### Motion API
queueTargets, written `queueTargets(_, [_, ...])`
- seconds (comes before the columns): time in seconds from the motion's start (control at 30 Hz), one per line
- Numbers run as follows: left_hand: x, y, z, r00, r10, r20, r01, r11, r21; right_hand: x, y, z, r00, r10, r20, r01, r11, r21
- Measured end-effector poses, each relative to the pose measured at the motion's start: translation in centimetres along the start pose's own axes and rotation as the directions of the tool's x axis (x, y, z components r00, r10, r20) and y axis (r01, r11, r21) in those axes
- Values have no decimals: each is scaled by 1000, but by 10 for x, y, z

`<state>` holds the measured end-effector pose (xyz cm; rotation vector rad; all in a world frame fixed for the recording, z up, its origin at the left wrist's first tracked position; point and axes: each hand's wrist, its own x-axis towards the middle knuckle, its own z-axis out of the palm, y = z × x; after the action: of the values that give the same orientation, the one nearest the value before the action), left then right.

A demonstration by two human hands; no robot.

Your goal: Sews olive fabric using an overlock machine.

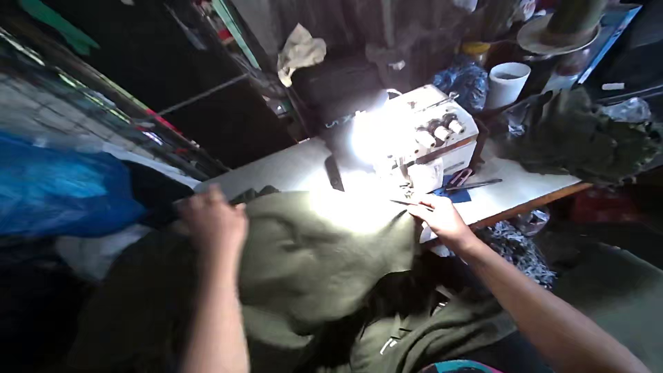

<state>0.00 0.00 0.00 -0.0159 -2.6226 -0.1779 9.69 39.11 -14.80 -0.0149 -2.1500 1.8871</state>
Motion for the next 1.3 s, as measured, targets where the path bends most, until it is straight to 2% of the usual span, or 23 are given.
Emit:
queueTargets(0.03, [-16, 40, 9, 987, 160, 21, -156, 981, -119, -2, -2, 5, 999, 9, -45, -5, 996, 92])
queueTargets(0.07, [-35, 76, 22, 946, 321, 45, -299, 919, -258, -6, -6, 9, 998, -5, -70, 15, 988, 153])
queueTargets(0.13, [-74, 138, 43, 809, 576, 115, -458, 742, -490, -14, -19, 12, 996, -43, -82, 62, 969, 237])
queueTargets(0.2, [-84, 184, 45, 613, 778, 134, -498, 512, -700, -18, -33, 12, 993, -48, -109, 78, 954, 291])
queueTargets(0.23, [-81, 197, 45, 583, 806, 99, -489, 446, -750, -18, -37, 12, 990, -44, -137, 83, 951, 296])
queueTargets(0.3, [-72, 206, 43, 654, 755, 38, -473, 447, -759, -18, -33, 10, 989, -50, -142, 93, 944, 316])
queueTargets(0.37, [-64, 203, 44, 735, 678, 23, -433, 496, -753, -25, -17, 10, 996, -90, 15, 82, 956, 282])
queueTargets(0.43, [-57, 199, 49, 809, 584, 62, -358, 574, -737, -35, 3, 16, 993, -49, 104, 24, 973, 232])
queueTargets(0.5, [-51, 196, 58, 865, 495, 81, -311, 656, -688, -42, 16, 22, 999, -5, 42, -3, 983, 185])
queueTargets(0.6, [-47, 196, 68, 915, 386, 122, -215, 719, -661, -42, 22, 25, 996, -1, -89, 17, 982, 189])
queueTargets(0.67, [-45, 197, 76, 916, 385, 114, -249, 767, -591, -41, 24, 25, 990, 35, -136, -14, 988, 155])
queueTargets(0.77, [-41, 201, 87, 881, 437, 182, -342, 853, -394, -37, 19, 23, 969, 211, -127, -195, 973, 126])
queueTargets(0.83, [-39, 204, 89, 878, 423, 223, -338, 879, -336, -35, 18, 22, 947, 308, -87, -293, 944, 151])
queueTargets(0.9, [-38, 206, 89, 885, 399, 241, -321, 897, -304, -34, 21, 22, 943, 327, -54, -319, 941, 115])
queueTargets(0.97, [-40, 205, 88, 888, 402, 223, -320, 888, -329, -35, 22, 19, 946, 321, -35, -319, 946, 55])
queueTargets(1.1, [-46, 197, 83, 879, 382, 285, -207, 844, -495, -50, 20, 14, 939, 343, 13, -343, 937, 64])
queueTargets(1.2, [-52, 188, 86, 862, 441, 251, -250, 799, -546, -65, 17, 11, 941, 335, 41, -336, 941, 32])
queueTargets(1.3, [-55, 188, 89, 885, 425, 189, -264, 794, -547, -71, 15, 11, 953, 304, 18, -304, 952, 25])
